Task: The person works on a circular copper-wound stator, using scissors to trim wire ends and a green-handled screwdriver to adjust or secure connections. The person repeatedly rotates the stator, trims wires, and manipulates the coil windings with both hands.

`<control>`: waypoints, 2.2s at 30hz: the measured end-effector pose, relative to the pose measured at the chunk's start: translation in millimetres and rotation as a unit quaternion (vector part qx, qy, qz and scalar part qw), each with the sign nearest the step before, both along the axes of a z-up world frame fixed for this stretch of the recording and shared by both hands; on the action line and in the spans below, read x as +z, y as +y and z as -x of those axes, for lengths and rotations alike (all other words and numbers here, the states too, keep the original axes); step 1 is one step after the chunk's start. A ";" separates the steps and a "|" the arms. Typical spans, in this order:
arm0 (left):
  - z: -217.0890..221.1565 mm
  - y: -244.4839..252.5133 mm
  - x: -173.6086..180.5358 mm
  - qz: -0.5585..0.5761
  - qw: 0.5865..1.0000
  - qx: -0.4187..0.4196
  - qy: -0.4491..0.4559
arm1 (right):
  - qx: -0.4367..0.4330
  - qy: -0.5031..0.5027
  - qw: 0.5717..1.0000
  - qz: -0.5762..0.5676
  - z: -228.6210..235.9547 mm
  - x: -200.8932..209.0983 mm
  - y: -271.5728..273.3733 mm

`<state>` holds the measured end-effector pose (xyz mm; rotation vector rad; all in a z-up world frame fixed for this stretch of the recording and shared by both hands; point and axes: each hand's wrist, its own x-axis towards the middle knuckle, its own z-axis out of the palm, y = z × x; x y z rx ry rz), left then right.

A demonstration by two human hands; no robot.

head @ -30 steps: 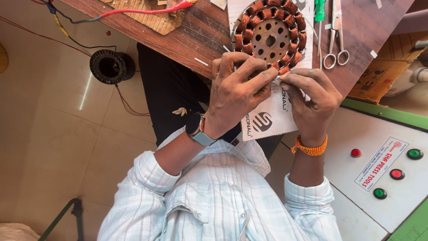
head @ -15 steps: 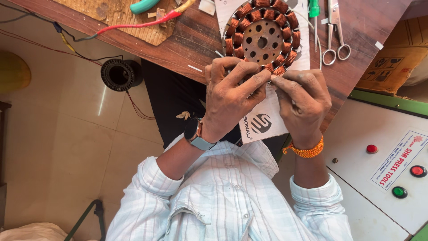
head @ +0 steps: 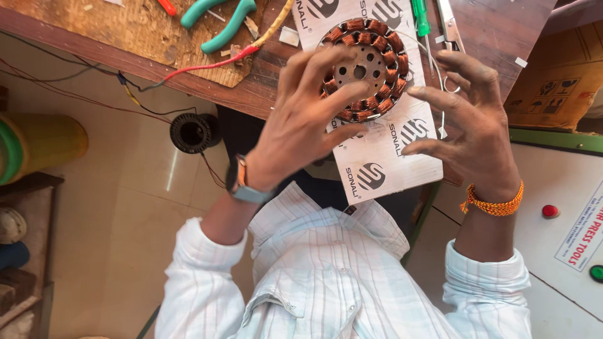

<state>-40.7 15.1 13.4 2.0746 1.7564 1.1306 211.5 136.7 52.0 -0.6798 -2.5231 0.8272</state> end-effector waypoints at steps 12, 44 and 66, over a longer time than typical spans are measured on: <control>24.1 62.6 8.1 0.057 0.978 -0.132 0.154 | 0.028 0.059 0.998 0.018 -2.4 -22.3 -1.4; -29.9 8.3 15.8 -0.027 0.956 -0.080 -0.279 | 0.013 0.269 0.958 0.102 18.2 -39.2 -3.4; -41.4 12.2 8.9 -0.015 0.947 -0.061 -0.315 | 0.004 0.276 0.958 0.081 17.7 -18.6 -2.7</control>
